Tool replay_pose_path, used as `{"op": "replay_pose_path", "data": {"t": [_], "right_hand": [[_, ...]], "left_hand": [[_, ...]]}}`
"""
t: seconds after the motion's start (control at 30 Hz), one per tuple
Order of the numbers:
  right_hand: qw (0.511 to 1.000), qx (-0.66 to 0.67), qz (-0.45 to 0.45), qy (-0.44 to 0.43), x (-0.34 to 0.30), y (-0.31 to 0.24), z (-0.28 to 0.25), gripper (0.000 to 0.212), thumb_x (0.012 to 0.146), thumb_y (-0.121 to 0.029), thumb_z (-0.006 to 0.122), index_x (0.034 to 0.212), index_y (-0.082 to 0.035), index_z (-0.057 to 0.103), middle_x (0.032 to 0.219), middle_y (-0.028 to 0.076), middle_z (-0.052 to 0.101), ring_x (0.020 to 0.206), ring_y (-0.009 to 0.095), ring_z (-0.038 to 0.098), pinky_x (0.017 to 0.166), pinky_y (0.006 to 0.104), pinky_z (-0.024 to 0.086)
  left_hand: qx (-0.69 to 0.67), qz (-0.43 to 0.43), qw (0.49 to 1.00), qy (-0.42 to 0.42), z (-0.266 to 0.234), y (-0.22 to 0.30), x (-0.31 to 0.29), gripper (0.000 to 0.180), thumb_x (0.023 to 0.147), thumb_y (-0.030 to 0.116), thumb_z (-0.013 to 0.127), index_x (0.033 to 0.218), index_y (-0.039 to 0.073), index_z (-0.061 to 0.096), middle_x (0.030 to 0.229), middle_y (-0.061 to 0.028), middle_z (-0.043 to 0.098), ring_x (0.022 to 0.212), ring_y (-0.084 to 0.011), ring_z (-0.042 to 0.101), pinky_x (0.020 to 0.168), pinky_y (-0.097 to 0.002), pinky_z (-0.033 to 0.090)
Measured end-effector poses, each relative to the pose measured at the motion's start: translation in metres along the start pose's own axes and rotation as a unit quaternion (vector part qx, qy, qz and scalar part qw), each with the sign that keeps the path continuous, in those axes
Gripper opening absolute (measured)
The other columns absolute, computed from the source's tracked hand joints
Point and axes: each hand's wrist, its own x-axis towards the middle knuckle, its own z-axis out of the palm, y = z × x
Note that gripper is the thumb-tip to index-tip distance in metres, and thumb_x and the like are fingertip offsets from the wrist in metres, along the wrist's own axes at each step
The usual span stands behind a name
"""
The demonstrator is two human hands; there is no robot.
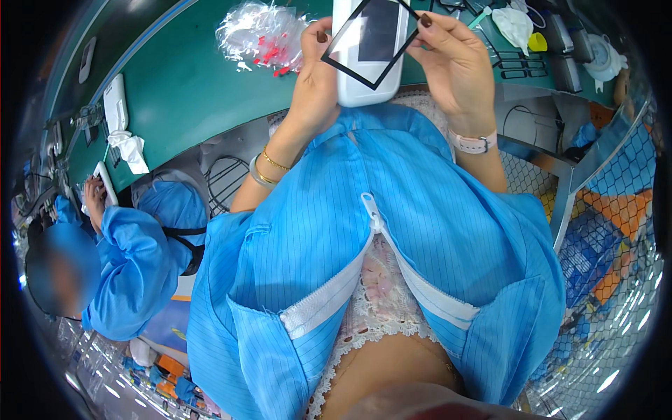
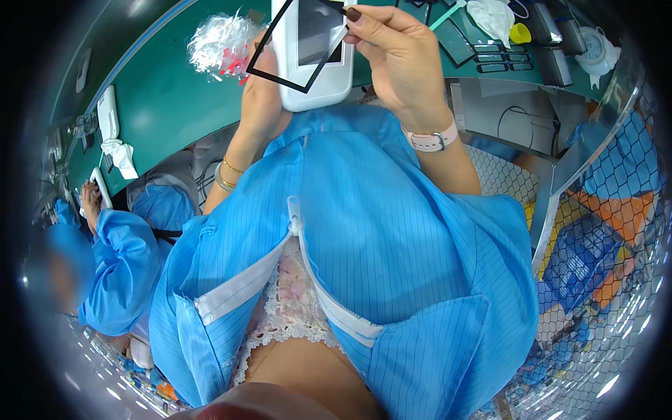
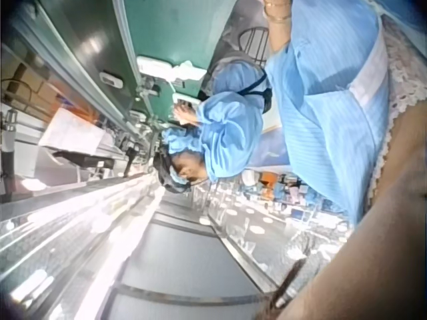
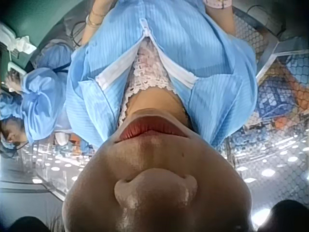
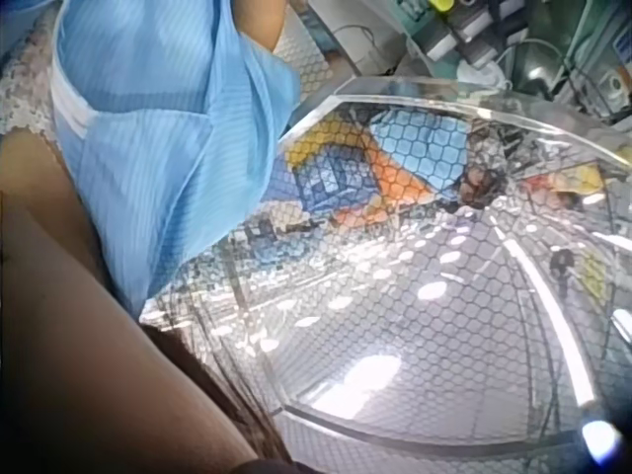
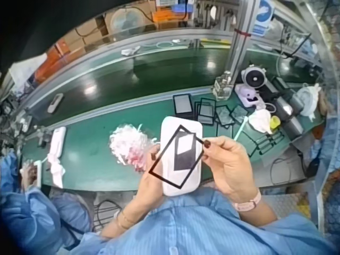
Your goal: Assembling handheld electronic devices by applying screens and protective films on an industrial assembly line.
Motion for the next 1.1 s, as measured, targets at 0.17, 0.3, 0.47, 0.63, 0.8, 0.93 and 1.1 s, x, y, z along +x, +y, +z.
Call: {"op": "replay_pose_path", "data": {"t": [0.17, 0.3, 0.47, 0.63, 0.8, 0.93, 1.1], "right_hand": [[0.999, -0.008, 0.003, -0.042, 0.001, -0.037, 0.019, 0.008, 0.087, -0.002, 0.062, 0.092, 0.002, 0.065, 0.086, 0.009, 0.067, 0.074, 0.015, 0.061, 0.071, 0.0275, 0.049], [0.977, -0.176, -0.091, -0.082, 0.021, -0.058, 0.032, 0.01, 0.084, -0.003, 0.066, 0.091, 0.003, 0.067, 0.083, 0.009, 0.068, 0.072, 0.013, 0.062, 0.069, 0.0237, 0.049], [0.951, -0.26, -0.069, -0.15, 0.033, -0.059, 0.052, 0.011, 0.082, -0.005, 0.068, 0.088, 0.005, 0.068, 0.077, 0.01, 0.068, 0.069, 0.012, 0.06, 0.066, 0.0238, 0.048], [0.936, -0.289, -0.085, -0.183, 0.031, -0.061, 0.06, 0.012, 0.082, -0.005, 0.069, 0.087, 0.005, 0.068, 0.076, 0.009, 0.068, 0.067, 0.012, 0.059, 0.064, 0.0242, 0.047], [0.926, -0.312, -0.096, -0.188, 0.029, -0.059, 0.065, 0.012, 0.082, -0.007, 0.069, 0.087, 0.004, 0.068, 0.076, 0.009, 0.068, 0.067, 0.011, 0.059, 0.064, 0.0239, 0.047], [0.927, -0.313, -0.097, -0.18, 0.029, -0.057, 0.062, 0.011, 0.082, -0.005, 0.069, 0.087, 0.004, 0.068, 0.076, 0.008, 0.068, 0.067, 0.011, 0.059, 0.064, 0.0234, 0.047], [0.925, -0.312, -0.101, -0.191, 0.033, -0.06, 0.059, 0.01, 0.081, -0.004, 0.069, 0.087, 0.005, 0.068, 0.076, 0.009, 0.068, 0.068, 0.011, 0.059, 0.064, 0.023, 0.048]], "left_hand": [[-0.117, -0.118, 0.985, -0.042, -0.009, 0.037, -0.012, 0.064, 0.099, 0.052, 0.026, 0.144, 0.008, 0.023, 0.14, -0.0145, 0.042, 0.122, -0.0283, 0.051, 0.099, -0.0421, 0.047], [-0.279, -0.108, 0.939, -0.169, -0.019, 0.042, -0.027, 0.079, 0.093, 0.06, 0.034, 0.149, 0.009, 0.01, 0.144, -0.0159, 0.037, 0.127, -0.0324, 0.046, 0.102, -0.0456, 0.044], [-0.15, -0.085, 0.979, -0.105, -0.005, 0.059, -0.042, 0.091, 0.074, 0.005, 0.065, 0.147, 0.007, 0.01, 0.134, -0.0207, 0.046, 0.12, -0.0355, 0.052, 0.098, -0.0481, 0.047], [-0.087, -0.072, 0.991, -0.066, -0.004, 0.058, -0.046, 0.084, 0.07, -0.005, 0.065, 0.141, 0.005, 0.021, 0.125, -0.02, 0.052, 0.113, -0.0333, 0.058, 0.095, -0.0471, 0.049], [-0.089, -0.052, 0.992, -0.076, -0.008, 0.053, -0.046, 0.084, 0.071, -0.004, 0.066, 0.141, 0.008, 0.02, 0.124, -0.0186, 0.053, 0.112, -0.0318, 0.059, 0.093, -0.0467, 0.051], [-0.088, -0.049, 0.992, -0.078, -0.005, 0.054, -0.046, 0.084, 0.073, -0.005, 0.065, 0.142, 0.009, 0.019, 0.123, -0.0175, 0.053, 0.111, -0.0307, 0.06, 0.09, -0.0471, 0.052], [-0.065, -0.037, 0.994, -0.08, -0.008, 0.054, -0.046, 0.083, 0.073, -0.004, 0.065, 0.142, 0.01, 0.02, 0.123, -0.0168, 0.053, 0.111, -0.0307, 0.06, 0.09, -0.0474, 0.052]]}}
